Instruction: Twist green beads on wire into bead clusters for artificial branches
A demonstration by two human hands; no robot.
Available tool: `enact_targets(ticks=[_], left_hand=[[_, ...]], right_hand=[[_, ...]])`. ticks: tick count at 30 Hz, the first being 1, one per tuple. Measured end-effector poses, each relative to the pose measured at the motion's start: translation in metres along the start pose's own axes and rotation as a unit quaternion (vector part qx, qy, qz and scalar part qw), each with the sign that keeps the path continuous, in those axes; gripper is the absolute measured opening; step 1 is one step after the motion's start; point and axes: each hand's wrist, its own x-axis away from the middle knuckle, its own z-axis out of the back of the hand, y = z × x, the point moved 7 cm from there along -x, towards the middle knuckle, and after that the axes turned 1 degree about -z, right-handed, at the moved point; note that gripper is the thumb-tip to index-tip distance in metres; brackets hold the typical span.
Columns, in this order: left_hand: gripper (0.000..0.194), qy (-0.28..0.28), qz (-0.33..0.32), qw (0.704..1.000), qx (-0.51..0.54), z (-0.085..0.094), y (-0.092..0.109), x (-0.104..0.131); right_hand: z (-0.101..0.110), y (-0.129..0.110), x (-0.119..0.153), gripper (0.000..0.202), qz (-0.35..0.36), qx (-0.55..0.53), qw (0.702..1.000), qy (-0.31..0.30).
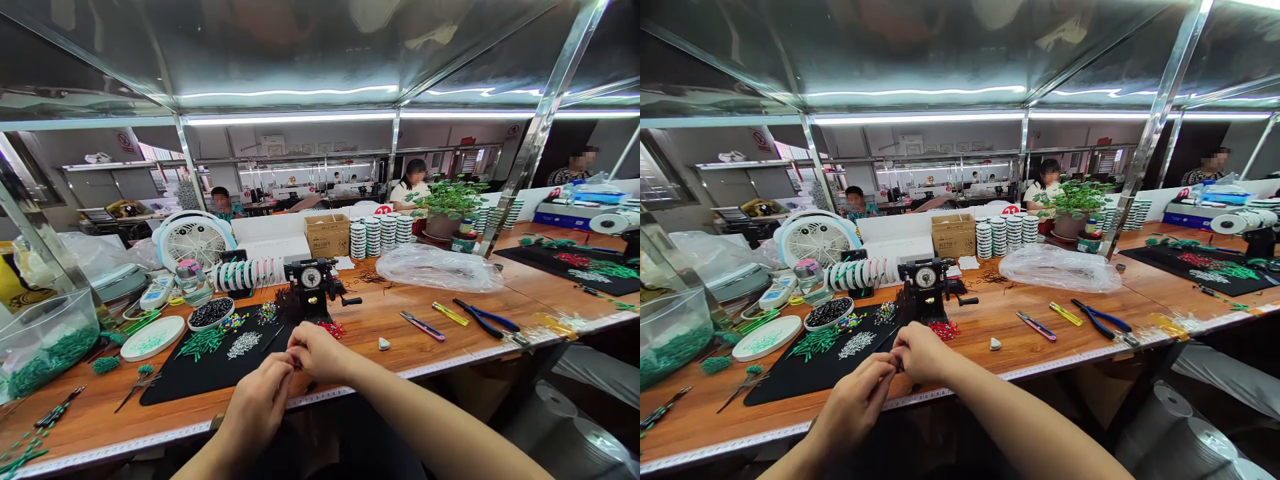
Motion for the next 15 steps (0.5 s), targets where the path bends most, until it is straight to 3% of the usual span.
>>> enact_targets(ticks=[2,4,6,8,11,13,15], left_hand=[[0.014,0.014,0.181,0.969,0.167,0.0,-0.017,0.001],[0.018,0.035,0.322,0.886,0.33,-0.006,-0.025,0.009],[0.023,0.049,0.386,0.805,0.448,-0.014,-0.023,0.015],[0.026,0.052,0.399,0.767,0.501,-0.02,-0.019,0.016],[0.023,0.042,0.385,0.786,0.483,-0.02,-0.018,0.015],[0.021,0.021,0.355,0.838,0.413,-0.014,-0.018,0.012],[0.018,-0.005,0.284,0.913,0.294,-0.005,-0.014,0.007]], right_hand=[[0.014,-0.003,0.017,0.011,-0.003,-0.006,0.994,0.113],[0.017,-0.004,0.034,0.016,-0.026,-0.029,0.983,0.178],[0.001,-0.002,0.044,0.021,-0.073,-0.095,0.984,0.135],[-0.02,0.0,0.05,0.02,-0.115,-0.181,0.974,0.068],[-0.028,-0.003,0.057,0.017,-0.097,-0.173,0.976,0.088],[-0.018,-0.013,0.061,0.018,-0.019,-0.044,0.989,0.138],[-0.013,-0.026,0.065,0.02,0.086,0.08,0.982,0.148]])
